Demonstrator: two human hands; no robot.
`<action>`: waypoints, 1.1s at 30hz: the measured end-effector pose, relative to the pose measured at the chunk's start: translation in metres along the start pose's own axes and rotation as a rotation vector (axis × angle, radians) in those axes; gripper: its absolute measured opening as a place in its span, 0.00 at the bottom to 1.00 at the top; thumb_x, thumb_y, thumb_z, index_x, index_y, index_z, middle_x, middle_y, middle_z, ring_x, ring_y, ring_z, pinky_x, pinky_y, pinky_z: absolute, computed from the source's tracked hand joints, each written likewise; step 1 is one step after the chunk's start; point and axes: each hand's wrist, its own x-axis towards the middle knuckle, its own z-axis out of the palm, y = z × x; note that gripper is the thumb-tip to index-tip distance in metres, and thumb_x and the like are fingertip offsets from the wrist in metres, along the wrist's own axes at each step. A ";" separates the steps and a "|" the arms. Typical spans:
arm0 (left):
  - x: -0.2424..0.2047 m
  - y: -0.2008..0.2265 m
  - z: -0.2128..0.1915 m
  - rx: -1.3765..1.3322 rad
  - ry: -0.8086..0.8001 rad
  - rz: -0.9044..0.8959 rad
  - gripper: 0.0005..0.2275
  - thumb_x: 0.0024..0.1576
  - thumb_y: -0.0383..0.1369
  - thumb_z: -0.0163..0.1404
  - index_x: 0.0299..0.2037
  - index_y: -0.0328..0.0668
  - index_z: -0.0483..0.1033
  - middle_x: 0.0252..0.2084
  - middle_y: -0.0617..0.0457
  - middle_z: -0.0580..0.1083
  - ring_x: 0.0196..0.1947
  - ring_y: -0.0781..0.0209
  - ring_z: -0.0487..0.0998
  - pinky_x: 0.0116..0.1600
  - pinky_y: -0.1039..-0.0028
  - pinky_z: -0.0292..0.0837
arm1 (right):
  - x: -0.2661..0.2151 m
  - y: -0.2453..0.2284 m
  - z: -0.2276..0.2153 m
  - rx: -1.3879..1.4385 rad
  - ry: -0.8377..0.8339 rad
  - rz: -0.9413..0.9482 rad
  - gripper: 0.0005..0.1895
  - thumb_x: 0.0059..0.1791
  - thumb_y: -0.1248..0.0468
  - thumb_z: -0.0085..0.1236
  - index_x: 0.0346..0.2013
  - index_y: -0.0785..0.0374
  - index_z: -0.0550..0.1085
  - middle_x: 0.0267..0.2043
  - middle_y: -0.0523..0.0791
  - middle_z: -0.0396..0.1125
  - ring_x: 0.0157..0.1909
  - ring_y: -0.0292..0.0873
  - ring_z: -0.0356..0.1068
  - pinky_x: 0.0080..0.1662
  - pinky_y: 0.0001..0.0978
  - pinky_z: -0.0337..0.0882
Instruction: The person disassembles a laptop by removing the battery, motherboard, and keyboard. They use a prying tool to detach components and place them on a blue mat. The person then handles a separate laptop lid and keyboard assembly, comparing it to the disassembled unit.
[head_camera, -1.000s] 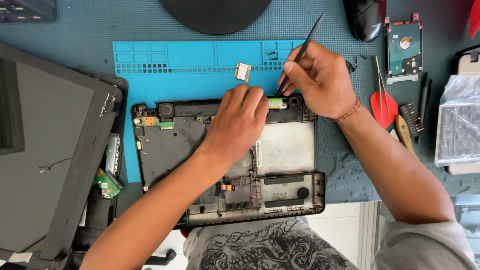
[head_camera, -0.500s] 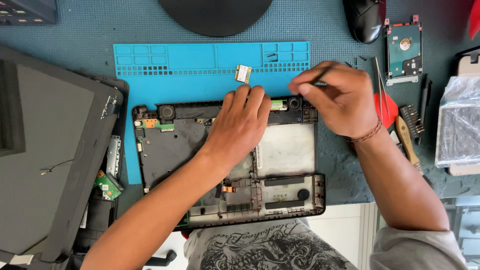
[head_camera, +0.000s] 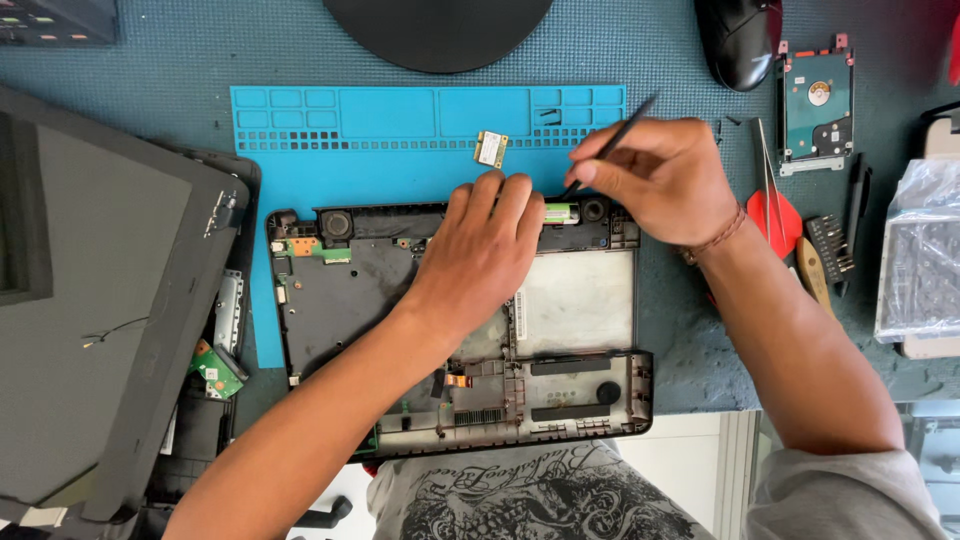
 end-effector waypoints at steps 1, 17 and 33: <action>-0.002 0.000 0.002 -0.001 0.000 0.000 0.05 0.56 0.23 0.36 0.34 0.36 0.66 0.33 0.50 0.59 0.39 0.51 0.66 0.38 0.68 0.61 | 0.002 0.003 -0.001 0.000 0.000 0.001 0.06 0.46 0.78 0.58 0.36 0.72 0.75 0.30 0.54 0.71 0.27 0.40 0.68 0.30 0.29 0.68; 0.005 0.006 -0.016 0.000 -0.060 -0.097 0.03 0.59 0.29 0.46 0.35 0.41 0.66 0.34 0.50 0.63 0.33 0.53 0.62 0.37 0.66 0.60 | 0.003 -0.012 -0.009 -0.103 0.106 0.255 0.04 0.56 0.72 0.42 0.41 0.68 0.66 0.32 0.49 0.67 0.32 0.40 0.66 0.36 0.26 0.68; 0.004 -0.022 -0.053 -0.100 -0.230 -0.206 0.22 0.58 0.53 0.46 0.48 0.42 0.66 0.43 0.47 0.72 0.39 0.49 0.72 0.41 0.60 0.66 | -0.003 -0.023 0.000 -0.414 -0.373 0.095 0.09 0.50 0.63 0.51 0.38 0.68 0.71 0.33 0.45 0.64 0.35 0.41 0.64 0.37 0.29 0.64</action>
